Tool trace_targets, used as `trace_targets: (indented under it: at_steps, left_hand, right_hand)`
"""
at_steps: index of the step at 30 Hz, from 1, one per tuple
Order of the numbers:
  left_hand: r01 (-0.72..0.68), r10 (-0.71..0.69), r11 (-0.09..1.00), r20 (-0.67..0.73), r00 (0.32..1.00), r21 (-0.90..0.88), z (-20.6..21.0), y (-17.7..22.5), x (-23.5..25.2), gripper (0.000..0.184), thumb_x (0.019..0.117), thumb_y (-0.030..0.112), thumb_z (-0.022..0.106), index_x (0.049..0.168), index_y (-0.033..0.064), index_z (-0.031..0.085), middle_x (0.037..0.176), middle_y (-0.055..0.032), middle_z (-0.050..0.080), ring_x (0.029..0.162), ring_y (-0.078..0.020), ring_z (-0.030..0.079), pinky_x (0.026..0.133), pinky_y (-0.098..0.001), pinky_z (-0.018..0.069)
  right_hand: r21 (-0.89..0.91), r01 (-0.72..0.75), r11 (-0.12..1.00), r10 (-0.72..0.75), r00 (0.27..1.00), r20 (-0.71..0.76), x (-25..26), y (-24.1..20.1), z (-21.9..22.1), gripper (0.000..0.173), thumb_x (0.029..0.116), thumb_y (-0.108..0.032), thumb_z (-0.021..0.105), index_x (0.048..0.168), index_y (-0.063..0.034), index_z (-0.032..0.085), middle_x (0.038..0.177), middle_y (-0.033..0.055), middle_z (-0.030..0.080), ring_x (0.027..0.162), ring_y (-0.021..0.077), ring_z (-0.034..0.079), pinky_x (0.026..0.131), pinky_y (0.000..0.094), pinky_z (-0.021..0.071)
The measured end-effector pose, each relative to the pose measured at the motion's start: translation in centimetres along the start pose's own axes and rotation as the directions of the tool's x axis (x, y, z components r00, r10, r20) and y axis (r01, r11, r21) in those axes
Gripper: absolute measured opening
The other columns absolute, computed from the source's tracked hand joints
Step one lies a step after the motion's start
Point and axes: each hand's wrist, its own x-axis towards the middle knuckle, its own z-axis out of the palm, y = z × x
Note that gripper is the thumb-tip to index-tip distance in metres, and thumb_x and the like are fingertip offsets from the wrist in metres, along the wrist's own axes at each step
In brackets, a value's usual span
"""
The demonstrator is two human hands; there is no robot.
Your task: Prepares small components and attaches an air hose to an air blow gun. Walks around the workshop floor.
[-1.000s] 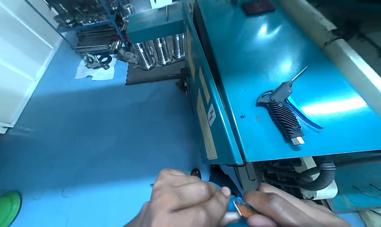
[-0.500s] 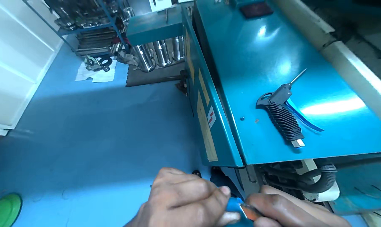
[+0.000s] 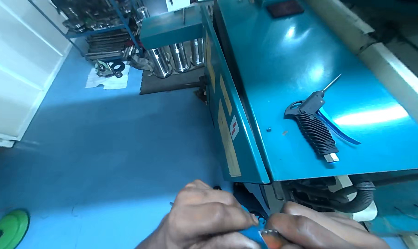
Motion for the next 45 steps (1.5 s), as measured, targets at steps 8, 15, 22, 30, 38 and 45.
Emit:
trace_targets:
  at_steps: [8, 15, 22, 30, 38, 45]
  left_hand:
    - [0.045, -0.044, 0.974, 0.009, 0.999, -0.224, 0.4, -0.8, -0.3, 0.028, 0.1065, 0.029, 0.056, 0.102, 0.0024, 0.064, 0.088, -0.0034, 0.067, 0.082, -0.0033, 0.063, 0.077, -0.0164, 0.0512]
    - [0.037, -0.034, 0.922, 0.015, 0.999, -0.385, 0.4, -2.0, -0.5, 0.027, 0.1059, 0.030, 0.057, 0.104, 0.0038, 0.063, 0.087, -0.0013, 0.067, 0.080, -0.0005, 0.062, 0.073, -0.0147, 0.0501]
    - [0.006, 0.011, 0.923, 0.043, 0.999, -0.385, 0.0, -2.4, -0.2, 0.030, 0.1093, 0.030, 0.049, 0.104, 0.0034, 0.062, 0.091, -0.0013, 0.066, 0.087, 0.0001, 0.063, 0.082, -0.0152, 0.0506]
    - [0.067, -0.046, 0.861, 0.054, 0.997, -0.505, 0.2, -2.5, -0.4, 0.030, 0.1102, 0.030, 0.047, 0.107, 0.0034, 0.061, 0.089, -0.0012, 0.064, 0.079, 0.0025, 0.061, 0.073, -0.0127, 0.0512]
    - [0.098, -0.070, 0.795, 0.070, 0.995, -0.599, 0.8, -2.6, -0.4, 0.032, 0.1105, 0.030, 0.045, 0.107, 0.0035, 0.062, 0.084, 0.0007, 0.064, 0.073, 0.0051, 0.058, 0.067, -0.0102, 0.0474]
    - [0.098, -0.065, 0.789, 0.077, 0.995, -0.606, 0.9, -2.5, -0.5, 0.033, 0.1106, 0.031, 0.045, 0.106, 0.0029, 0.062, 0.081, 0.0007, 0.063, 0.070, 0.0054, 0.056, 0.066, -0.0097, 0.0461]
  right_hand:
    - [0.175, -0.037, 0.984, 0.040, 0.999, -0.015, 0.3, 0.3, 0.2, 0.038, 0.1125, -0.023, 0.041, 0.104, 0.0047, 0.065, 0.078, 0.0136, 0.062, 0.068, 0.0111, 0.058, 0.061, 0.0208, 0.0463]
    - [0.431, -0.066, 0.900, 0.040, 0.997, 0.069, 1.2, 0.7, -0.1, 0.025, 0.1119, -0.017, 0.043, 0.110, 0.0031, 0.058, 0.081, 0.0088, 0.062, 0.069, 0.0058, 0.059, 0.061, 0.0184, 0.0508]
    - [0.468, -0.130, 0.874, 0.080, 0.989, 0.125, 2.1, 0.7, -0.2, 0.019, 0.1092, -0.015, 0.050, 0.109, 0.0014, 0.061, 0.078, 0.0030, 0.062, 0.067, -0.0012, 0.057, 0.059, 0.0124, 0.0484]
    - [0.471, -0.165, 0.866, 0.131, 0.986, 0.104, 2.2, 0.4, 0.2, 0.013, 0.1073, -0.014, 0.054, 0.111, -0.0019, 0.059, 0.081, 0.0004, 0.064, 0.067, -0.0032, 0.058, 0.058, 0.0113, 0.0489]
    - [0.450, -0.160, 0.878, 0.137, 0.987, 0.085, 2.0, 0.3, 0.4, 0.013, 0.1070, -0.014, 0.055, 0.110, -0.0017, 0.059, 0.081, 0.0004, 0.064, 0.067, -0.0036, 0.059, 0.059, 0.0112, 0.0494]
    - [0.355, -0.136, 0.925, 0.129, 0.991, 0.042, 1.7, -0.3, 0.3, 0.015, 0.1071, -0.014, 0.055, 0.109, 0.0007, 0.060, 0.081, 0.0041, 0.065, 0.068, -0.0011, 0.060, 0.061, 0.0126, 0.0506]
